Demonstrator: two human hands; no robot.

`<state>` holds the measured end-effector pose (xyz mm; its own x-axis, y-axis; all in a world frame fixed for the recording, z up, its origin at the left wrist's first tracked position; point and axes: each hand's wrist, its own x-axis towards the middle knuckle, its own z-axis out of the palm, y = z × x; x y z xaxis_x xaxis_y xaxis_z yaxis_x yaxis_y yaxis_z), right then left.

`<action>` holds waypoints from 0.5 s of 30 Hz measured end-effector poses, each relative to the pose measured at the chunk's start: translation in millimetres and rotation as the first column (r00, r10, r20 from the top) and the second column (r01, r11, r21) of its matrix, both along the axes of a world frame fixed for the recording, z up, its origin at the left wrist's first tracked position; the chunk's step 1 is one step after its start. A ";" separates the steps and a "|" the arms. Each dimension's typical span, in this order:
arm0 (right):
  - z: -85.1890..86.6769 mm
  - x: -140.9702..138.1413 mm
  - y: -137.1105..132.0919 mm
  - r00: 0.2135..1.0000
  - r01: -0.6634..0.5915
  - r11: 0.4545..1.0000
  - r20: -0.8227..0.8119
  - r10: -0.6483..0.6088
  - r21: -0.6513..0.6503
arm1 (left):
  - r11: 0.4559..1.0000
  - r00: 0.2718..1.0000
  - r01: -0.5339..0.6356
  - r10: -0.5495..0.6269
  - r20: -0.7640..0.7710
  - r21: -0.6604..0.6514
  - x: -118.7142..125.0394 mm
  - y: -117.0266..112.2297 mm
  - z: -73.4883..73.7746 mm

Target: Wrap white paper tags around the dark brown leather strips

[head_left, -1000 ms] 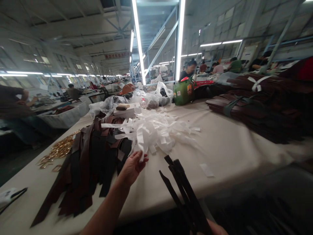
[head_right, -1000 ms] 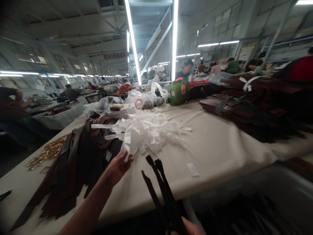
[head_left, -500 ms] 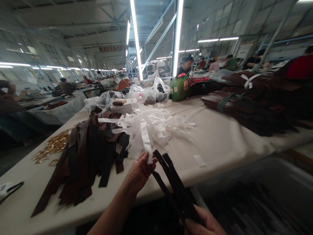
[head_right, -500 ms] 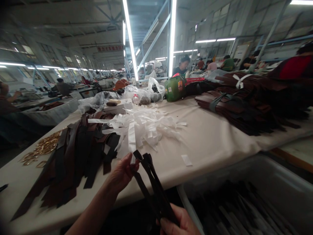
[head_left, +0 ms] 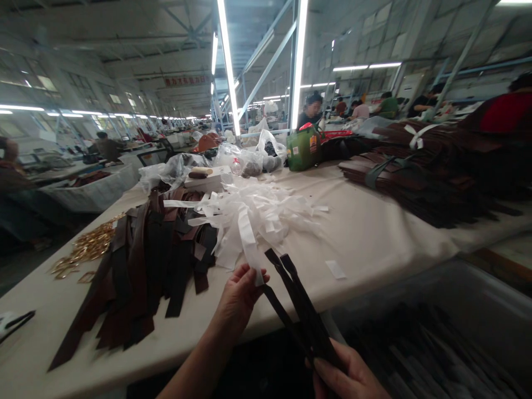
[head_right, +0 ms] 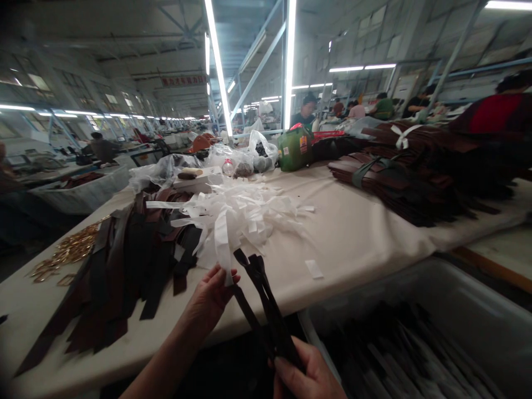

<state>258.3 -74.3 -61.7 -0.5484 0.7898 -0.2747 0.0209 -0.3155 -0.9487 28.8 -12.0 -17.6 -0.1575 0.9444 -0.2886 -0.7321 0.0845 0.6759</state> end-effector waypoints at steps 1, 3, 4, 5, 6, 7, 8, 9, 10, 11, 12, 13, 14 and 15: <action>0.6 -0.1 0.1 1.000 0.005 1.000 0.013 -0.005 0.006 | 1.000 1.000 -0.005 0.005 0.002 -0.001 1.5 -0.6 -2.4; 1.8 -1.5 0.6 0.999 0.016 1.000 0.040 -0.017 0.017 | 1.000 1.000 -0.015 0.015 0.013 -0.023 5.5 -2.2 -7.2; 2.2 -3.0 1.1 0.998 0.024 0.999 0.052 -0.025 0.022 | 0.999 1.000 -0.020 0.021 0.020 -0.039 8.4 -3.5 -9.8; 2.6 -5.0 1.7 0.998 0.028 0.999 0.062 -0.029 0.026 | 0.998 0.999 -0.024 0.025 0.026 -0.055 12.0 -5.1 -12.6; 3.1 -7.5 2.7 0.997 0.030 0.999 0.069 -0.032 0.030 | 0.997 0.999 -0.020 0.022 0.033 -0.071 16.2 -7.1 -15.6; 3.8 -10.2 3.9 0.997 0.031 0.999 0.074 -0.033 0.034 | 0.997 0.999 -0.007 0.011 0.040 -0.083 20.8 -9.3 -18.7; 4.8 -12.8 5.3 0.996 0.031 0.999 0.078 -0.034 0.038 | 0.996 0.999 0.011 -0.007 0.047 -0.090 25.3 -11.6 -21.5; 6.2 -15.0 6.8 0.996 0.030 0.999 0.078 -0.034 0.041 | 0.995 0.998 0.031 -0.026 0.054 -0.093 29.2 -13.6 -23.9; 7.8 -16.3 8.2 0.997 0.028 0.999 0.074 -0.032 0.043 | 0.995 0.997 0.050 -0.045 0.059 -0.090 31.8 -15.1 -25.4; 9.5 -16.5 9.2 0.997 0.027 0.999 0.070 -0.030 0.046 | 0.995 0.997 0.060 -0.055 0.060 -0.081 32.5 -15.6 -25.9; 10.9 -15.4 9.7 0.997 0.024 0.999 0.066 -0.027 0.049 | 0.996 0.997 0.059 -0.055 0.056 -0.071 31.1 -15.0 -25.2; 11.7 -12.8 9.5 0.998 0.018 0.998 0.062 -0.021 0.055 | 0.997 0.998 0.046 -0.043 0.050 -0.061 27.5 -13.2 -23.4; 11.7 -9.1 8.7 0.998 0.019 0.998 0.062 -0.023 0.064 | 0.998 0.999 0.026 -0.024 0.041 -0.052 22.2 -10.5 -20.9; 10.8 -4.6 7.2 0.997 0.030 0.997 0.066 -0.035 0.075 | 0.999 1.000 0.001 0.001 0.031 -0.044 16.0 -7.2 -18.2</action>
